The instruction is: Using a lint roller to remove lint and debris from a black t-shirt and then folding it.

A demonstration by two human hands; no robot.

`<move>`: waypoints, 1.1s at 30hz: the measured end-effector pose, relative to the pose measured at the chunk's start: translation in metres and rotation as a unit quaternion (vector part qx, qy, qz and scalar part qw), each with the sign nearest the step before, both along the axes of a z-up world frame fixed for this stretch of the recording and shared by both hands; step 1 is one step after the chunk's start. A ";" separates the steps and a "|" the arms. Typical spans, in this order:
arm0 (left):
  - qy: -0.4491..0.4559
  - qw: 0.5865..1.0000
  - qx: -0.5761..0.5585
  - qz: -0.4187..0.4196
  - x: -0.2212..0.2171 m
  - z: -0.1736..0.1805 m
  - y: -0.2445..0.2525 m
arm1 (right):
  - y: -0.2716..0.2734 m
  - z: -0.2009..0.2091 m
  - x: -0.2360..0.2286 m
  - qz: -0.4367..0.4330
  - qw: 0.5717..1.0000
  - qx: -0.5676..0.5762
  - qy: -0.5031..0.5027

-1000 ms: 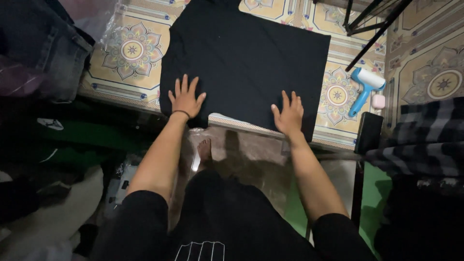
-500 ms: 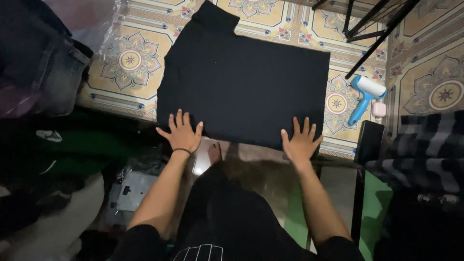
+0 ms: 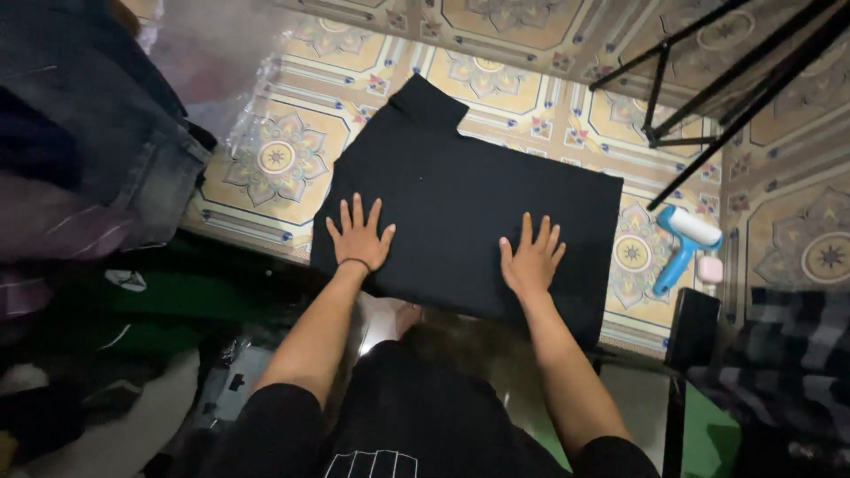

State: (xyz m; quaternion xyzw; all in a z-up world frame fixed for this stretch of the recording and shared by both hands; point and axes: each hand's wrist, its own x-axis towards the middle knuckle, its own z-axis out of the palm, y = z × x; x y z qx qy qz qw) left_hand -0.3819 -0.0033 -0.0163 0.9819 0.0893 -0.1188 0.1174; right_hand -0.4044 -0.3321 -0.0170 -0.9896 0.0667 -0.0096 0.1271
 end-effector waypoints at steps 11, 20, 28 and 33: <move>0.043 0.998 0.045 0.013 -0.031 0.000 0.003 | 0.004 0.004 -0.025 -0.007 0.983 -0.038 0.181; 0.034 0.996 0.004 0.087 -0.019 -0.004 -0.002 | 0.007 -0.001 -0.021 -0.050 0.988 -0.010 0.143; 0.002 0.999 -0.002 0.039 0.068 -0.017 -0.021 | -0.006 0.004 0.045 -0.047 0.990 0.013 0.133; -0.008 0.999 -0.010 -0.029 0.122 -0.014 -0.036 | -0.001 0.006 0.086 -0.041 0.992 0.000 0.121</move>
